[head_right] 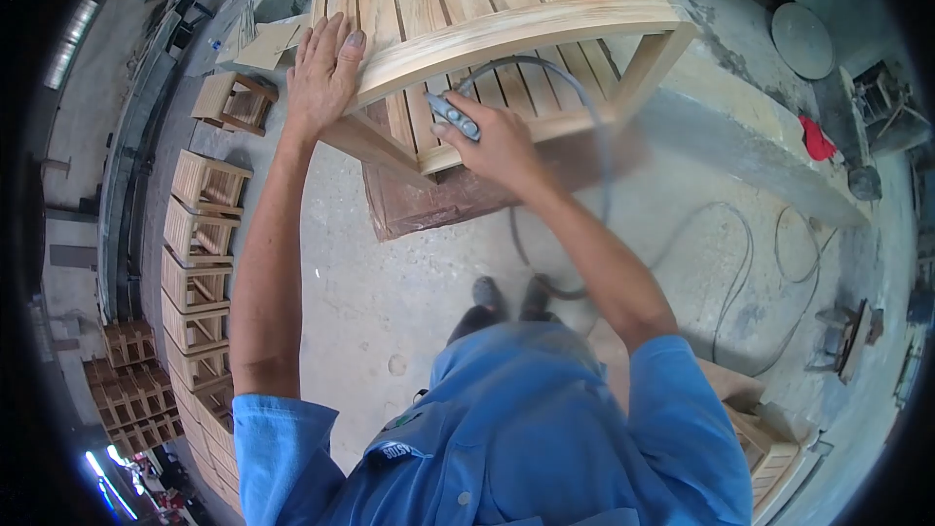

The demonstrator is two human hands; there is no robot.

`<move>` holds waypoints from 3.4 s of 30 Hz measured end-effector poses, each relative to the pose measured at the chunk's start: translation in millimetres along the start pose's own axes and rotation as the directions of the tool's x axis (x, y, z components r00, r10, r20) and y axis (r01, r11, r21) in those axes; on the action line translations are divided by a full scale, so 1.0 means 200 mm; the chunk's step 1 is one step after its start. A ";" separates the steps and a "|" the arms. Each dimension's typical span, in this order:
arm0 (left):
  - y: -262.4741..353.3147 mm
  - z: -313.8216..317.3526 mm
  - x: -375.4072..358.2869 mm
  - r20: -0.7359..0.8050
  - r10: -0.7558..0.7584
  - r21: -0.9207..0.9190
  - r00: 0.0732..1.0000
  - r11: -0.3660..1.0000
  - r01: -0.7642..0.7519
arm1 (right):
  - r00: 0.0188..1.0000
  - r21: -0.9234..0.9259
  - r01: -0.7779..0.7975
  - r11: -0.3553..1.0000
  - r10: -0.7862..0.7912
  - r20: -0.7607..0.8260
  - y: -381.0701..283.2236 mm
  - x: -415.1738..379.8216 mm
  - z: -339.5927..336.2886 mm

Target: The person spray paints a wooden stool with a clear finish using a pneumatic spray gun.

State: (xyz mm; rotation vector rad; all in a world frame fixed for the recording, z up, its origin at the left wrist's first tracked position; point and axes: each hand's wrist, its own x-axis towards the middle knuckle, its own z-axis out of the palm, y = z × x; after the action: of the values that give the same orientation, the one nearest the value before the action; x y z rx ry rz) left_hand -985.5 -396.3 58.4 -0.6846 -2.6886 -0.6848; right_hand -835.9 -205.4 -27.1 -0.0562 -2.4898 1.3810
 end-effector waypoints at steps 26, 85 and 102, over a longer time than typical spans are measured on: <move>0.00 0.01 0.01 -0.085 -0.015 -0.013 0.996 1.000 0.014 | 0.998 0.018 -0.053 0.998 0.053 -0.015 0.02 -0.11 -0.18; 0.03 -0.02 0.02 -0.116 0.022 -0.044 0.993 0.999 -0.027 | 0.971 0.215 -0.224 0.951 0.236 -0.029 0.16 -0.63 -0.36; 0.05 -0.02 0.00 -0.131 0.006 0.048 0.991 0.999 0.000 | 0.936 0.169 -0.223 0.960 0.259 -0.237 0.26 -0.67 -0.60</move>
State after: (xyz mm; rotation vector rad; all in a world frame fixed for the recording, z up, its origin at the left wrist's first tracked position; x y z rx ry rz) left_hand -980.0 -391.0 64.8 -0.6091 -2.5747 -0.6395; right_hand -680.7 -102.0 -43.6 -0.4961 -2.2213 1.5294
